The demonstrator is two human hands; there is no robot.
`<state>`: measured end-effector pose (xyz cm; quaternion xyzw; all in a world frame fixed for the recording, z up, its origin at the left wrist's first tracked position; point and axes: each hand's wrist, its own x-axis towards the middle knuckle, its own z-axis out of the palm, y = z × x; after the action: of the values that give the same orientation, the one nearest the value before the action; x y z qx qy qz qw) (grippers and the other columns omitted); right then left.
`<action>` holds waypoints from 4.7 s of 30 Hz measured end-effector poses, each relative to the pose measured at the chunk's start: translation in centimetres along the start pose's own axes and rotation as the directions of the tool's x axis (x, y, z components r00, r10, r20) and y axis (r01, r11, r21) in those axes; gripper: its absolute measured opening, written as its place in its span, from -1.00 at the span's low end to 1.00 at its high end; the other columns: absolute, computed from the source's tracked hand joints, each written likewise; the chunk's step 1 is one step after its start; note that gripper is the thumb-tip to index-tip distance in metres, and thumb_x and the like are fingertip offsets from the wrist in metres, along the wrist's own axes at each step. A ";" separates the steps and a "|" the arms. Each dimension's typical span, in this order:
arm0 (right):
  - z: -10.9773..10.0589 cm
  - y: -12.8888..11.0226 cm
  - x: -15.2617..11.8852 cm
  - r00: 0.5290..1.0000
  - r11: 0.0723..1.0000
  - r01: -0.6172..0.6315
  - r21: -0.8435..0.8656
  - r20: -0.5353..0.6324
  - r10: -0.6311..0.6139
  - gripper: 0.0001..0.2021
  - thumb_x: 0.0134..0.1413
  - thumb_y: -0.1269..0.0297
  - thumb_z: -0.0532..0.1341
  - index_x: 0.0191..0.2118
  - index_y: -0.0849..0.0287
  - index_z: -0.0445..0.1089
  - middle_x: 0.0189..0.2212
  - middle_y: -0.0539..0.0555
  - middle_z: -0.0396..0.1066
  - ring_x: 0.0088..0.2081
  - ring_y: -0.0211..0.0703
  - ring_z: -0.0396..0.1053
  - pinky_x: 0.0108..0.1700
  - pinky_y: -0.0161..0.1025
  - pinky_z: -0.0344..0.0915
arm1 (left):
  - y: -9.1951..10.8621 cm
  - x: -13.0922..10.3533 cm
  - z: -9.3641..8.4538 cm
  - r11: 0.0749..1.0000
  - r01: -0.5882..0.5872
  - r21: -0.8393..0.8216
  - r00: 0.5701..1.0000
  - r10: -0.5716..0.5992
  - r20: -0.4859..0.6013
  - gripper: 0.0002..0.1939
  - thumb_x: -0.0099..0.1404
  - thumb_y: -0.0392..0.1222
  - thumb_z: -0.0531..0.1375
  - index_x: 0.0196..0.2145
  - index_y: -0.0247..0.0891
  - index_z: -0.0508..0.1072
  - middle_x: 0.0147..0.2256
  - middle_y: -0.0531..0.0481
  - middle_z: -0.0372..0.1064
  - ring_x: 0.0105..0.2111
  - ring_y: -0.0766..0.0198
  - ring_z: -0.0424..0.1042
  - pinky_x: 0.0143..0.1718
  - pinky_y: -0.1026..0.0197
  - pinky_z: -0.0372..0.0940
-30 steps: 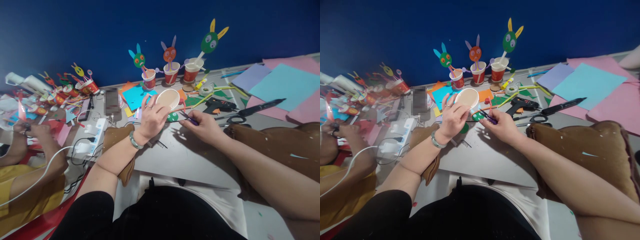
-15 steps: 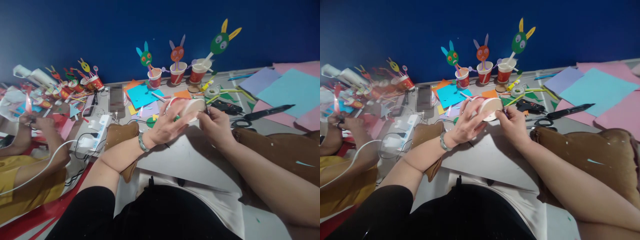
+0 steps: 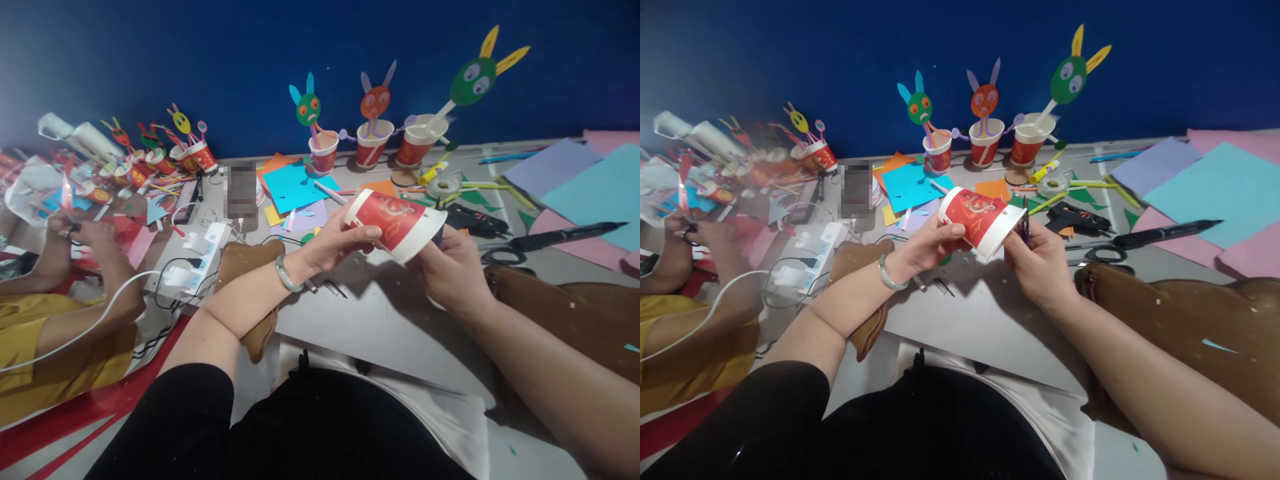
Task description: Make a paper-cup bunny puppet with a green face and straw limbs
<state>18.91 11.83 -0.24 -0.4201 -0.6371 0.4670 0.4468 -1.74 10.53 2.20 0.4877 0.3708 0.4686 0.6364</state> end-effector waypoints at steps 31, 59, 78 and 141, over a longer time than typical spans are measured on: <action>-1.1 -2.0 -1.3 0.933 0.859 0.322 -0.397 0.289 -0.216 -0.85 0.13 0.23 0.21 -0.34 0.05 0.55 -0.52 0.06 0.47 -0.50 -0.13 0.37 -0.33 -0.17 0.26 | -1.3 0.8 -2.0 0.982 0.187 -0.002 0.980 -0.186 0.067 -0.26 -0.07 0.44 0.48 -0.11 -0.15 0.61 -0.19 -0.09 0.71 -0.18 -0.04 0.74 -0.18 0.00 0.62; -2.3 -2.6 -1.5 0.953 0.807 0.284 -0.517 0.059 -0.297 -0.66 0.41 -0.13 0.21 -0.17 0.03 0.47 -0.58 0.01 0.27 -0.52 -0.10 0.21 -0.35 -0.13 0.04 | 0.5 0.3 -4.7 0.898 -0.176 0.404 0.983 0.184 0.018 -0.03 -0.06 0.68 0.31 0.07 -0.07 0.55 0.01 -0.23 0.62 0.06 -0.13 0.64 -0.02 -0.16 0.62; -2.2 -6.6 -3.6 0.977 0.446 0.206 -0.871 0.154 -0.150 -0.43 0.52 -0.05 -0.04 -0.07 0.16 0.68 -0.30 0.24 0.68 -0.38 0.03 0.49 -0.34 -0.14 -0.12 | 1.4 -0.6 -2.7 0.959 -0.281 0.037 0.958 0.282 -0.043 -0.21 -0.21 -0.01 0.70 -0.14 -0.10 0.35 -0.23 0.09 0.44 -0.28 0.25 0.55 -0.31 0.26 0.45; -2.5 -6.7 -2.8 0.973 0.405 0.223 -0.887 0.178 -0.144 -0.50 0.52 0.00 -0.02 -0.03 0.18 0.61 -0.35 0.21 0.60 -0.37 -0.02 0.37 -0.31 -0.11 -0.21 | 1.2 -0.6 -3.2 0.934 -0.256 0.248 0.932 0.306 -0.192 -0.20 -0.25 0.31 0.64 -0.15 -0.04 0.46 -0.11 -0.05 0.55 -0.01 0.00 0.56 -0.12 0.06 0.56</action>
<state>21.23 8.28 6.20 -0.5036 -0.8454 0.0172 0.1775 -5.18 10.95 2.60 0.5463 0.4166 0.5642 0.4580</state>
